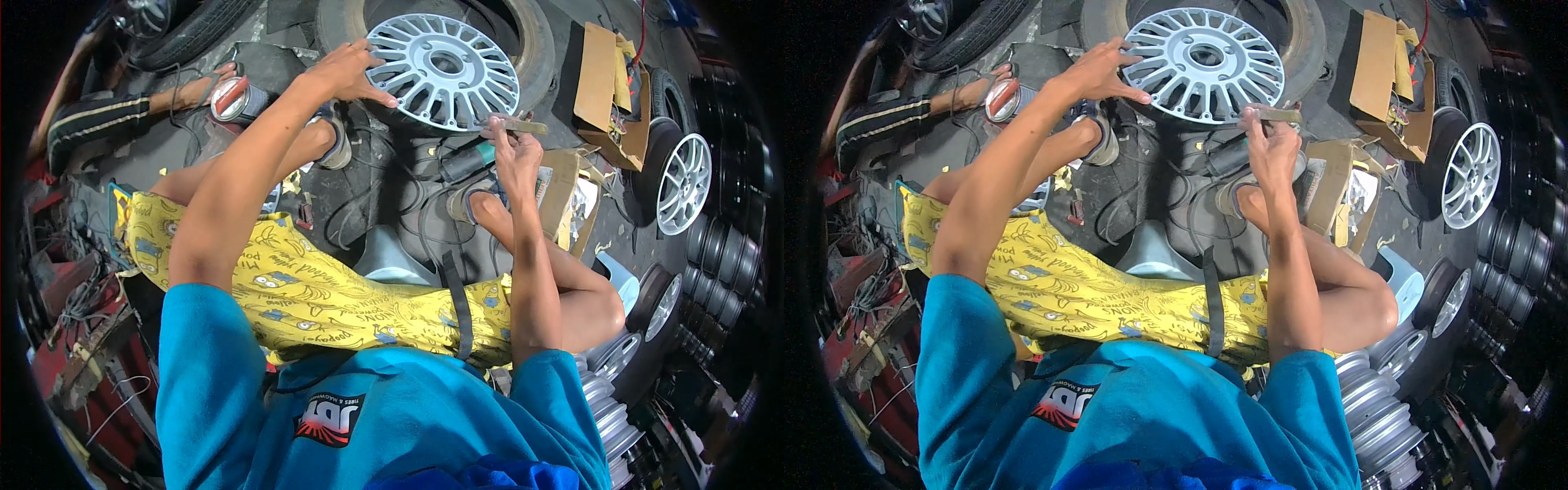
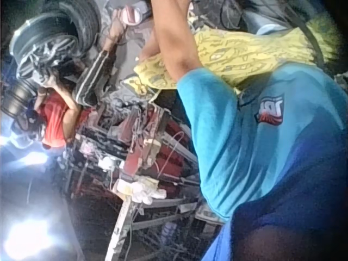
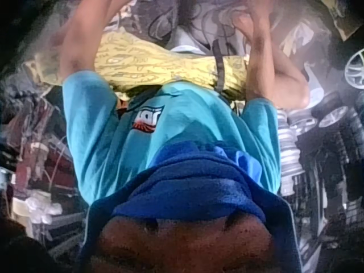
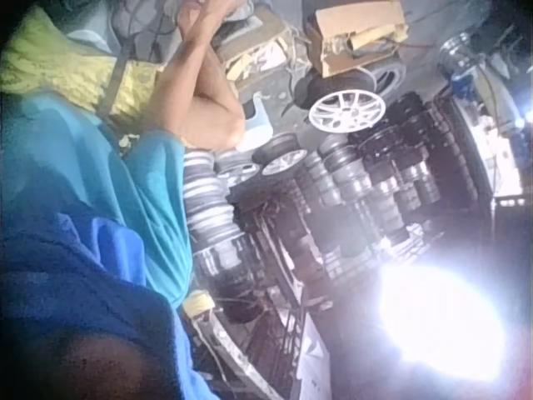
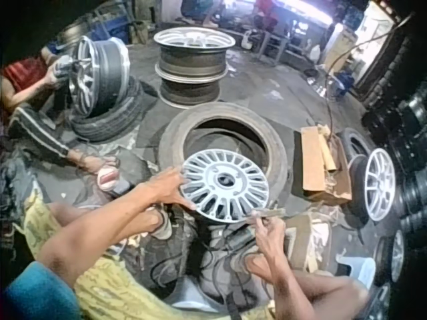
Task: The person sands the surface and spokes of a silver wheel rim using a piece of sandpaper and a small metal tool while sitting on the floor of a workshop.
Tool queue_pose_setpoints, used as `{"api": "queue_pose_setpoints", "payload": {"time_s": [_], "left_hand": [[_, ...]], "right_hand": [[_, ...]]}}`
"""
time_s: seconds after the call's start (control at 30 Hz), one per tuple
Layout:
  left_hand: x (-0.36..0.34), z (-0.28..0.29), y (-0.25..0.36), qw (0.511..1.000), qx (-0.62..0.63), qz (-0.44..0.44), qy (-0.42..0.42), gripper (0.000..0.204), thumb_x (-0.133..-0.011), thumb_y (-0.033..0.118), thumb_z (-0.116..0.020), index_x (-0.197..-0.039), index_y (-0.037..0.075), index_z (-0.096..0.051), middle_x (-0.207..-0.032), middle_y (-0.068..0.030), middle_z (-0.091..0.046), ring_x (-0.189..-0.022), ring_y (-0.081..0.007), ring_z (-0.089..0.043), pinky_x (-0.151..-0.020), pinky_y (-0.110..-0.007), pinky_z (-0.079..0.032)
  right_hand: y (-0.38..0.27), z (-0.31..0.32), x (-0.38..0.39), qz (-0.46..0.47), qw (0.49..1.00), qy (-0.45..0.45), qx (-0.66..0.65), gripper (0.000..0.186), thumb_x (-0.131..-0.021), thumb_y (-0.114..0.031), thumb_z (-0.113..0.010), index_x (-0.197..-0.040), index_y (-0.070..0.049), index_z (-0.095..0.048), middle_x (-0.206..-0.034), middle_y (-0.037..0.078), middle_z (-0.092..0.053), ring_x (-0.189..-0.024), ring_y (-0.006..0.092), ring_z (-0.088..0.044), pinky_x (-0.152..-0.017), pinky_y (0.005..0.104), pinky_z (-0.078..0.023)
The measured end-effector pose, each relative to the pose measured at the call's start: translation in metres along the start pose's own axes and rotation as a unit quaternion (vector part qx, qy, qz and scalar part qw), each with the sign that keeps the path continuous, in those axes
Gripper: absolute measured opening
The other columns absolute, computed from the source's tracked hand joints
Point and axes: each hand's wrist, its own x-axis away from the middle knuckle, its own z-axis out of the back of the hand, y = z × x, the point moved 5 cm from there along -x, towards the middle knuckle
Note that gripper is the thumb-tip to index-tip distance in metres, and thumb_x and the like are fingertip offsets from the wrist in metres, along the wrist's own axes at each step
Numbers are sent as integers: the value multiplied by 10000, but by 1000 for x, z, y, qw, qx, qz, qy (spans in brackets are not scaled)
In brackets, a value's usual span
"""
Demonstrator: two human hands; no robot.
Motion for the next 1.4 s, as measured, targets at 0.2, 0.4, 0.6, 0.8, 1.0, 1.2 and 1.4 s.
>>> {"api": "queue_pose_setpoints", "payload": {"time_s": [0.2, 0.4, 0.6, 0.8, 1.0, 1.2, 1.4], "left_hand": [[1, 1, -1, 1000, -3, 14, -22, 1147, -611, 796, -850, -1456, 51, -639, -1585, -216, -459, -1454, -394, -470, -1227, -481, -395], [1, 1, -1, 1000, -17, 9, -22, 1149, -603, 782, -865, -1464, 58, -632, -1583, -201, -465, -1474, -379, -442, -1227, -483, -396], [6, -1, 1, 1000, -2, -3, 20, 1058, -651, 740, -867, -1415, 37, -664, -1562, -189, -481, -1445, -384, -460, -1218, -479, -399], [8, -2, -2, 1000, -1, 3, 31, 1039, -663, 725, -869, -1402, 23, -667, -1541, -182, -503, -1435, -387, -465, -1213, -472, -403], [7, 0, 4, 999, 12, -10, 36, 1037, -653, 729, -871, -1382, 16, -681, -1544, -168, -502, -1404, -389, -487, -1198, -469, -416], [4, 1, 0, 1000, 6, 16, 1, 1122, -600, 736, -890, -1437, 29, -643, -1538, -157, -498, -1438, -377, -459, -1197, -485, -430], [5, 1, -1, 1000, 2, 14, 4, 1129, -615, 751, -875, -1446, 27, -631, -1537, -170, -486, -1442, -377, -451, -1203, -487, -424]], "right_hand": [[-31, -14, 8, 248, 945, 31, 209, 178, -996, -135, -725, -1076, 19, -761, -905, 161, -776, -769, 222, -753, -708, 371, -567], [3, -5, -8, -117, 968, 6, -223, 276, -1025, -191, -734, -1118, 69, -727, -909, 111, -763, -806, 150, -727, -680, 295, -557], [-36, -50, 11, -14, 998, -18, -65, 224, -972, -198, -775, -1053, 7, -816, -845, 55, -778, -733, 113, -662, -709, 273, -529], [-64, -63, 19, 58, 994, 10, 95, 227, -947, -233, -775, -1038, -29, -819, -800, 161, -766, -691, 232, -716, -703, 359, -550], [-65, -68, 14, 93, 990, 0, 102, 222, -934, -231, -777, -1037, -39, -819, -867, 174, -782, -725, 274, -743, -734, 376, -564], [-67, -58, -11, 63, 976, -201, 47, 196, -957, -169, -756, -1075, -24, -814, -925, 148, -796, -751, 162, -689, -737, 322, -553], [-87, -68, -18, 250, 927, -232, 157, 187, -964, -140, -724, -1061, 5, -794, -1008, 160, -794, -835, 256, -748, -784, 373, -570]]}}
